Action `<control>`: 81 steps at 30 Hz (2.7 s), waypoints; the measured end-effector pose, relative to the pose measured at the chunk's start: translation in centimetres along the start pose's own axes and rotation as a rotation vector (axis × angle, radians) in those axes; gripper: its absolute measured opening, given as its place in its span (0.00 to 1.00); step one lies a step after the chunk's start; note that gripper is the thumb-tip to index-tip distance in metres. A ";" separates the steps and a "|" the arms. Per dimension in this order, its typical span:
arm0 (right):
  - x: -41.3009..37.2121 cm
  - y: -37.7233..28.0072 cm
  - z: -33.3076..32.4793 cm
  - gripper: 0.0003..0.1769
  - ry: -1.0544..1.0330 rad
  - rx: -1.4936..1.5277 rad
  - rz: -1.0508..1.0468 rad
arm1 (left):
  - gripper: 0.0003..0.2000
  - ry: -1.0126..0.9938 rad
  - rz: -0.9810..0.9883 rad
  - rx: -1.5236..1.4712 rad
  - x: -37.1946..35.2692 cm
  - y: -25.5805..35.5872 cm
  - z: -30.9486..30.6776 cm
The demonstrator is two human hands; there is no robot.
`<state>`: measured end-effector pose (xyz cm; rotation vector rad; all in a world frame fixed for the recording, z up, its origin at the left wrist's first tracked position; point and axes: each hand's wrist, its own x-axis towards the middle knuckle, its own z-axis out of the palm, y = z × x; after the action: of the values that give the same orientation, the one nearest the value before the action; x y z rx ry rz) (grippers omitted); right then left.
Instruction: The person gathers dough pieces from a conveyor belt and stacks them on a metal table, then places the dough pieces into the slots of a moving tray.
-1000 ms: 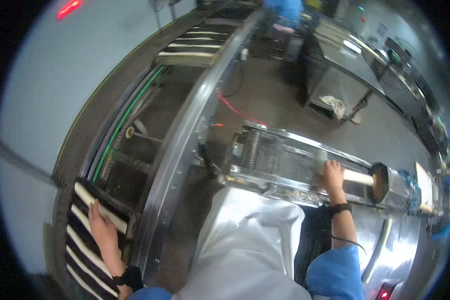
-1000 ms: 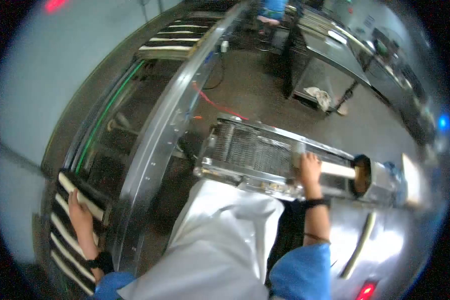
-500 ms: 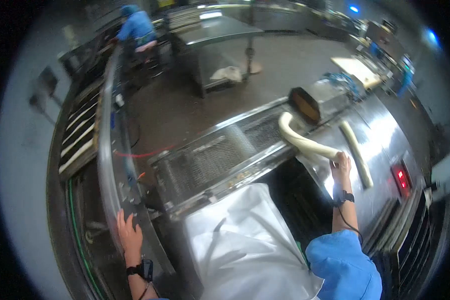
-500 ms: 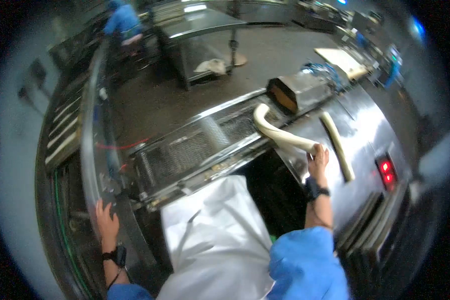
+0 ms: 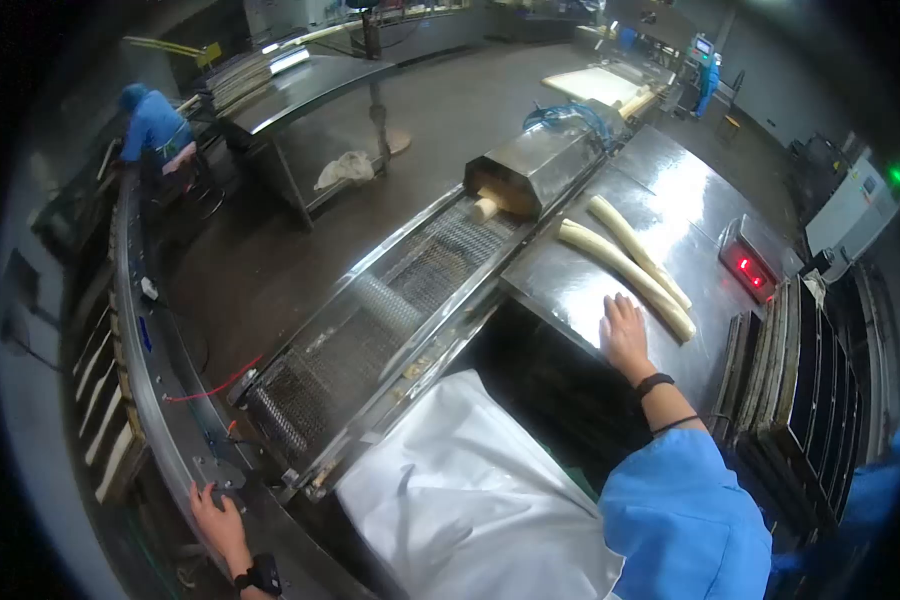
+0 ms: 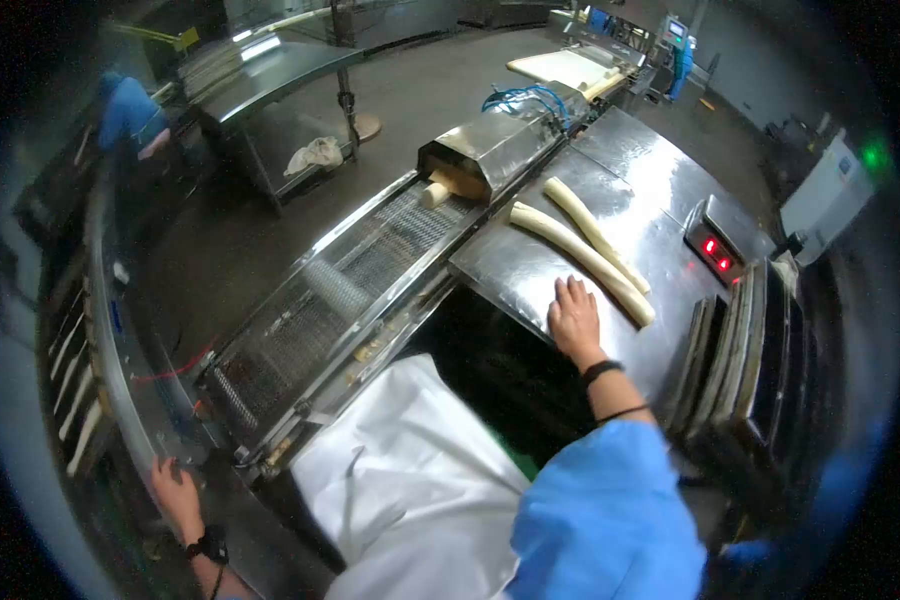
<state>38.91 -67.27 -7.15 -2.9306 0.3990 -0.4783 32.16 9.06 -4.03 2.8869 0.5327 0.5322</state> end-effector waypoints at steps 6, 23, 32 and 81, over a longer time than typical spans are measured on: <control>3.3 -1.8 2.2 0.35 -0.055 -0.067 0.042 | 0.17 -0.036 -0.019 0.051 0.3 1.1 -1.0; 7.7 -5.9 4.6 0.42 -0.087 -0.099 -0.030 | 0.16 0.016 -0.034 0.041 0.4 0.6 0.1; 10.1 -9.8 7.2 0.42 -0.041 0.044 0.009 | 0.15 0.023 -0.017 -0.020 0.7 0.3 -0.1; -2.8 14.8 -1.2 0.47 0.518 0.580 0.769 | 0.16 0.008 0.018 0.097 -0.7 1.4 -0.7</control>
<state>32.47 -80.69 -9.59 -1.8731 1.1463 -0.9973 31.74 7.56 -3.30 2.9849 0.5491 0.5345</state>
